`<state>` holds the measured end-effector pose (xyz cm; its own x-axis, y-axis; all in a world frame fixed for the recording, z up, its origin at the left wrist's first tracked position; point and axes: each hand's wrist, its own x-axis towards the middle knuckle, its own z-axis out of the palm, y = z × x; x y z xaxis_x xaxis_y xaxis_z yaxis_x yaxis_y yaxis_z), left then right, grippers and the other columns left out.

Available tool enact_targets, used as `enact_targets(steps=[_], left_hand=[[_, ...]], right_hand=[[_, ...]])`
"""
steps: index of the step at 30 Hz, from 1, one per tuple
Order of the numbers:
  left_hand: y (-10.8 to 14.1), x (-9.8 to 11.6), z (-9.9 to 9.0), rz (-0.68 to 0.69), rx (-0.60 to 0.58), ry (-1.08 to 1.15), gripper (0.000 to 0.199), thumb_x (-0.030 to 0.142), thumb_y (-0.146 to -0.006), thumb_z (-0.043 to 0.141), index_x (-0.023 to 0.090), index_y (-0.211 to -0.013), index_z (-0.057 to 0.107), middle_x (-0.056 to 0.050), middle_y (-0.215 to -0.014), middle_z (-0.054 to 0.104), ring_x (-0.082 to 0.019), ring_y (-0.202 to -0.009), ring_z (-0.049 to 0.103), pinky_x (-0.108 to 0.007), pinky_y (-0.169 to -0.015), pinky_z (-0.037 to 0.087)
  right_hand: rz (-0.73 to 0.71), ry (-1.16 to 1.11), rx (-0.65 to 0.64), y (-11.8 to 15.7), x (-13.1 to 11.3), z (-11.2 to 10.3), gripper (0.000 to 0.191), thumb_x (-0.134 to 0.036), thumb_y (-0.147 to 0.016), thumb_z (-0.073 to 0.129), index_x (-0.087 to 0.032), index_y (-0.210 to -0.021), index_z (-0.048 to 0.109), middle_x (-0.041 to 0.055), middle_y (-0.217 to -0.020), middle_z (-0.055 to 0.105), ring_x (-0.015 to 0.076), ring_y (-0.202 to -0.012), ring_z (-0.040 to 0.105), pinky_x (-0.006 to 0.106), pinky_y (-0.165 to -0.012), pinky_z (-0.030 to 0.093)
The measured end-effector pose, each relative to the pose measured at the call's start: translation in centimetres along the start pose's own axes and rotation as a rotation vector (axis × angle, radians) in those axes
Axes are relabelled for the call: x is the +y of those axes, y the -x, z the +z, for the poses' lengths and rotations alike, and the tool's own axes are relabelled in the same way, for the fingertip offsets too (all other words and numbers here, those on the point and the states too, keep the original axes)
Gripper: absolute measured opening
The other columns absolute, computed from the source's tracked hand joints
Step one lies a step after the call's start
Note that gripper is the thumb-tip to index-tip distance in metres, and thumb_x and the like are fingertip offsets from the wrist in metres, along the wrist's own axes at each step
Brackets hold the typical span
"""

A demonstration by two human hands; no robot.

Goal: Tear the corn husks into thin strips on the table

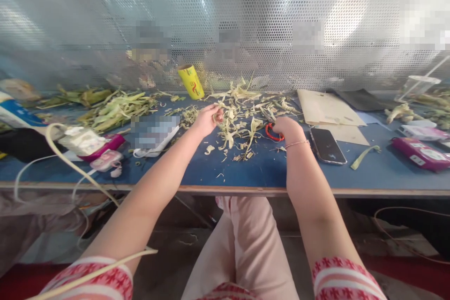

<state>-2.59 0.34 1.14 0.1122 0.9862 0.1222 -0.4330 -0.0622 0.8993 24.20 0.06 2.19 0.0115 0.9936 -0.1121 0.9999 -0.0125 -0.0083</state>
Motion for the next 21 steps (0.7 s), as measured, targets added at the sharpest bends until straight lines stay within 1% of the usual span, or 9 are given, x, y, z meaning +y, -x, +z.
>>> enact_targets(steps=[1, 2, 3, 6, 9, 15, 17, 18, 21], left_hand=[[0.0, 0.1, -0.1, -0.019, 0.018, 0.025, 0.012, 0.011, -0.086, 0.053, 0.016, -0.075, 0.051, 0.003, -0.061, 0.056, -0.005, -0.047, 0.049, -0.019, -0.051, 0.043], [-0.1, 0.2, -0.1, -0.032, 0.036, 0.037, 0.011, 0.011, -0.086, 0.054, 0.016, -0.076, 0.051, 0.003, -0.062, 0.056, -0.005, -0.046, 0.049, -0.019, -0.05, 0.043], [-0.1, 0.3, -0.1, -0.037, 0.054, 0.038, 0.011, 0.011, -0.085, 0.055, 0.016, -0.076, 0.051, 0.004, -0.062, 0.056, -0.005, -0.045, 0.048, -0.019, -0.05, 0.042], [-0.1, 0.4, -0.1, -0.013, 0.092, 0.004, 0.011, 0.013, -0.084, 0.059, 0.016, -0.076, 0.051, 0.003, -0.066, 0.059, -0.004, -0.046, 0.049, -0.019, -0.05, 0.041], [-0.2, 0.5, -0.1, 0.034, 0.105, -0.031, 0.01, 0.014, -0.083, 0.06, 0.016, -0.077, 0.052, 0.002, -0.07, 0.063, -0.005, -0.048, 0.052, -0.02, -0.053, 0.042], [0.3, 0.9, 0.1, 0.06, 0.069, -0.076, 0.011, 0.01, -0.08, 0.059, 0.016, -0.074, 0.052, 0.0, -0.073, 0.068, -0.006, -0.051, 0.054, -0.021, -0.058, 0.046], [0.5, 1.0, 0.3, 0.078, 0.055, -0.073, 0.011, 0.008, -0.079, 0.058, 0.016, -0.075, 0.052, 0.0, -0.073, 0.069, -0.005, -0.049, 0.052, -0.02, -0.054, 0.045], [0.6, 1.0, 0.4, 0.094, 0.045, -0.065, 0.012, 0.007, -0.08, 0.058, 0.017, -0.075, 0.052, 0.0, -0.073, 0.068, -0.004, -0.046, 0.048, -0.019, -0.05, 0.041], [0.4, 1.0, 0.3, 0.151, 0.04, -0.032, 0.013, 0.008, -0.082, 0.055, 0.017, -0.073, 0.051, 0.001, -0.069, 0.066, -0.001, -0.038, 0.031, -0.016, -0.039, 0.024]], right_hand=[[0.015, 0.028, -0.087, -0.1, 0.3, 0.1, 0.035, -0.019, -0.074, 0.056, -0.005, -0.103, 0.07, 0.024, -0.103, 0.069, 0.0335, -0.095, 0.066, 0.038, -0.073, 0.051], [0.026, 0.043, -0.14, -0.2, 0.3, 0.2, 0.037, -0.02, -0.073, 0.057, -0.006, -0.104, 0.07, 0.0232, -0.105, 0.07, 0.0329, -0.095, 0.067, 0.036, -0.071, 0.051], [0.037, 0.051, -0.147, -0.3, 0.3, 0.3, 0.038, -0.021, -0.074, 0.056, -0.007, -0.105, 0.071, 0.0223, -0.106, 0.07, 0.0322, -0.096, 0.067, 0.035, -0.071, 0.051], [0.048, 0.04, -0.084, -0.9, -0.1, 0.8, 0.039, -0.025, -0.075, 0.054, -0.009, -0.106, 0.072, 0.0207, -0.104, 0.072, 0.0306, -0.097, 0.068, 0.032, -0.071, 0.051], [0.073, -0.025, -0.073, -1.7, 0.0, 1.4, 0.04, -0.029, -0.076, 0.055, -0.009, -0.105, 0.072, 0.02, -0.1, 0.073, 0.0305, -0.094, 0.069, 0.032, -0.071, 0.051], [0.067, -0.034, -0.037, -3.0, 0.9, 1.6, 0.041, -0.027, -0.082, 0.05, -0.006, -0.11, 0.07, 0.0236, -0.114, 0.068, 0.0318, -0.106, 0.066, 0.034, -0.08, 0.05], [0.09, -0.044, 0.005, -2.8, 0.9, 1.4, 0.04, -0.028, -0.084, 0.047, -0.004, -0.108, 0.069, 0.0255, -0.113, 0.067, 0.0332, -0.107, 0.065, 0.035, -0.081, 0.05], [0.101, -0.061, 0.048, -2.6, 0.8, 1.2, 0.039, -0.027, -0.084, 0.047, -0.004, -0.107, 0.069, 0.0262, -0.111, 0.067, 0.0339, -0.107, 0.064, 0.036, -0.081, 0.05], [0.115, -0.18, 0.251, -1.5, 0.0, 0.6, 0.037, -0.028, -0.08, 0.054, -0.006, -0.107, 0.064, 0.0263, -0.105, 0.067, 0.0349, -0.103, 0.064, 0.037, -0.078, 0.05]])
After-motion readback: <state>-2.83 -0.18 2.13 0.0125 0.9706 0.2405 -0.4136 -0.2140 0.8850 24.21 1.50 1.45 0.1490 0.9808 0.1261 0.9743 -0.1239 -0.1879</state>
